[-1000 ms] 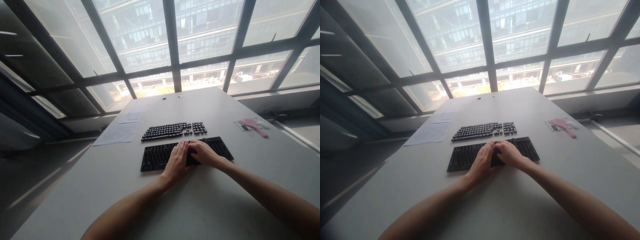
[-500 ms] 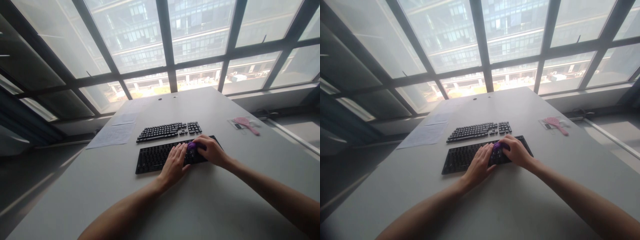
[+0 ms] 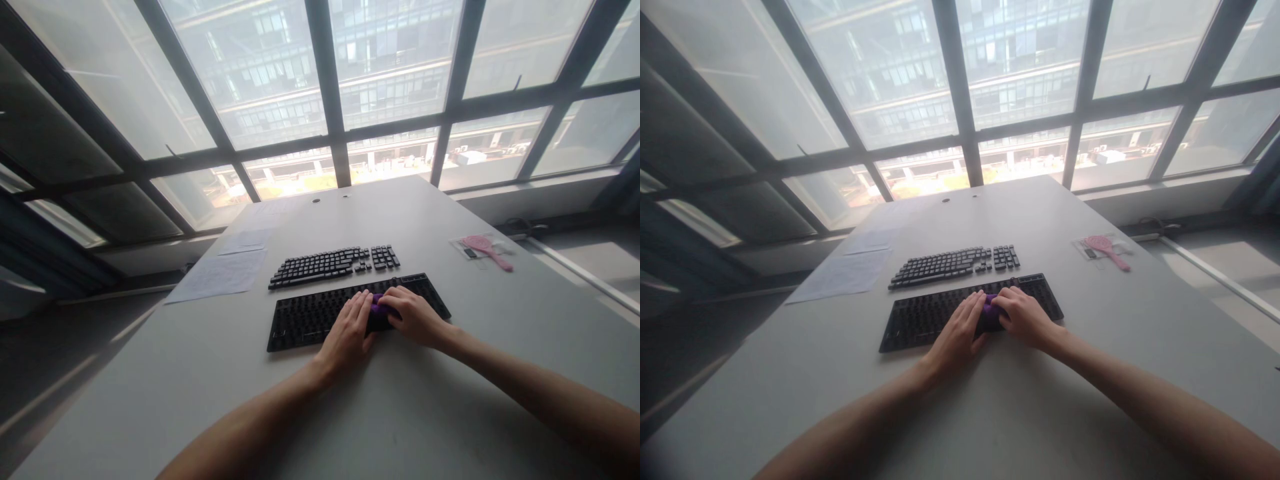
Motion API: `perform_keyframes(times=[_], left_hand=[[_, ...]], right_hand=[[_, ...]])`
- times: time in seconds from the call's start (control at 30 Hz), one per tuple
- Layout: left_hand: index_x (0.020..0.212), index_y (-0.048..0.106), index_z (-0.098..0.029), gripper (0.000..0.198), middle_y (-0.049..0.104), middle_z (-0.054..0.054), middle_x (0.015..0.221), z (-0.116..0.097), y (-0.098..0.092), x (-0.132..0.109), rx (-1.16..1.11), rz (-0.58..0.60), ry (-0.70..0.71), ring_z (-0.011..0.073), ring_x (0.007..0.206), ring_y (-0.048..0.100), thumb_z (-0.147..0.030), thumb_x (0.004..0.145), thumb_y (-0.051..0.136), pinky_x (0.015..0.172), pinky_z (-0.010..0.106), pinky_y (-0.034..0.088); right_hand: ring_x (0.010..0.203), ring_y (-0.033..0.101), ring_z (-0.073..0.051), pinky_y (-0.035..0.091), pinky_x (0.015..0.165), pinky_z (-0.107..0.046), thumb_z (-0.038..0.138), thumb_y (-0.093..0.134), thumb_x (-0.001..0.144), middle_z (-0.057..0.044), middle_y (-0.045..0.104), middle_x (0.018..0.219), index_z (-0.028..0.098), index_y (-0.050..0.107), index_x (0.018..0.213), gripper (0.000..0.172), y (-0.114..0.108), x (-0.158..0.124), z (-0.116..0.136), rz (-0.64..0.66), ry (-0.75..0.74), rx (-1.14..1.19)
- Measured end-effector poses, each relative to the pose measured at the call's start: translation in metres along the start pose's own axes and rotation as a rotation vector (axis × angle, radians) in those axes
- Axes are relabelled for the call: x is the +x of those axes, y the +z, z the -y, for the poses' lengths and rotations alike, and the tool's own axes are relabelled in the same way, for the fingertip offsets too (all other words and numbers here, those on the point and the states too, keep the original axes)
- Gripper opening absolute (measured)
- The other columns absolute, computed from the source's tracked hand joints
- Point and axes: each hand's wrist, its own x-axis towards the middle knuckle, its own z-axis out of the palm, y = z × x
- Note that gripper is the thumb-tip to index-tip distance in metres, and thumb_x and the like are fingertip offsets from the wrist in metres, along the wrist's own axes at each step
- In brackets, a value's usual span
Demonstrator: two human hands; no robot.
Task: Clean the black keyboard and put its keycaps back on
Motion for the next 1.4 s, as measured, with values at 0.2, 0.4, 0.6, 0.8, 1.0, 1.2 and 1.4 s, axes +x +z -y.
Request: perform_keyframes(times=[0.2, 0.4, 0.6, 0.8, 1.0, 1.2, 1.4], left_hand=[[0.157, 0.024, -0.016, 0.077, 0.036, 0.019, 0.16, 0.002, 0.002, 0.0, 0.015, 0.02, 0.015, 0.0323, 0.15, 0.031, -0.017, 0.089, 0.059, 0.122, 0.057, 0.033], [0.154, 0.031, -0.017, 0.072, 0.038, 0.017, 0.159, -0.002, -0.002, 0.001, 0.05, 0.017, 0.008, 0.0324, 0.15, 0.032, -0.02, 0.09, 0.061, 0.121, 0.056, 0.035], [0.152, 0.036, -0.016, 0.067, 0.039, 0.017, 0.159, -0.003, -0.003, 0.001, 0.061, 0.04, 0.005, 0.0315, 0.15, 0.033, -0.02, 0.09, 0.061, 0.121, 0.054, 0.034], [0.151, 0.038, -0.013, 0.067, 0.039, 0.017, 0.159, -0.002, -0.002, 0.001, 0.054, 0.044, 0.001, 0.0315, 0.15, 0.031, -0.021, 0.09, 0.062, 0.123, 0.053, 0.033], [0.153, 0.035, -0.014, 0.069, 0.041, 0.017, 0.157, -0.002, -0.004, 0.002, 0.054, 0.045, 0.01, 0.0317, 0.149, 0.034, -0.018, 0.088, 0.061, 0.122, 0.054, 0.033], [0.151, 0.038, -0.013, 0.067, 0.041, 0.017, 0.157, -0.003, -0.004, 0.002, 0.063, 0.039, 0.003, 0.0307, 0.15, 0.032, -0.02, 0.089, 0.063, 0.123, 0.052, 0.033], [0.151, 0.038, -0.014, 0.066, 0.041, 0.016, 0.158, -0.005, -0.006, 0.002, 0.062, 0.055, 0.0, 0.0304, 0.149, 0.034, -0.021, 0.09, 0.062, 0.122, 0.052, 0.034]], right_hand=[[0.1, 0.058, -0.023, 0.048, 0.092, -0.035, 0.006, 0.056, 0.084, -0.008, 0.066, 0.106, 0.019, 0.068, 0.109, 0.03, 0.0, -0.012, 0.007, -0.041, -0.047, 0.037], [0.106, 0.059, -0.024, 0.047, 0.098, -0.038, 0.008, 0.053, 0.085, -0.008, 0.066, 0.109, 0.02, 0.067, 0.109, 0.03, -0.017, 0.002, -0.024, -0.356, 0.12, 0.139], [0.111, 0.057, -0.025, 0.045, 0.103, -0.04, 0.013, 0.055, 0.087, -0.009, 0.067, 0.118, 0.019, 0.068, 0.118, 0.034, -0.013, 0.008, -0.039, -0.298, 0.146, 0.052], [0.111, 0.055, -0.026, 0.048, 0.101, -0.043, 0.006, 0.056, 0.083, -0.008, 0.069, 0.121, 0.02, 0.069, 0.12, 0.041, 0.002, 0.002, -0.032, -0.176, -0.007, 0.031], [0.099, 0.058, -0.025, 0.052, 0.094, -0.042, 0.004, 0.057, 0.081, -0.007, 0.07, 0.109, 0.021, 0.07, 0.112, 0.038, 0.006, -0.011, -0.01, -0.138, -0.129, 0.088], [0.107, 0.058, -0.027, 0.051, 0.098, -0.044, 0.004, 0.052, 0.085, -0.009, 0.07, 0.115, 0.019, 0.068, 0.116, 0.039, -0.01, -0.003, -0.03, -0.413, 0.0, 0.058], [0.107, 0.058, -0.027, 0.049, 0.099, -0.044, 0.006, 0.053, 0.083, -0.008, 0.072, 0.116, 0.019, 0.071, 0.114, 0.037, -0.017, 0.001, -0.068, -0.355, 0.151, -0.025]])
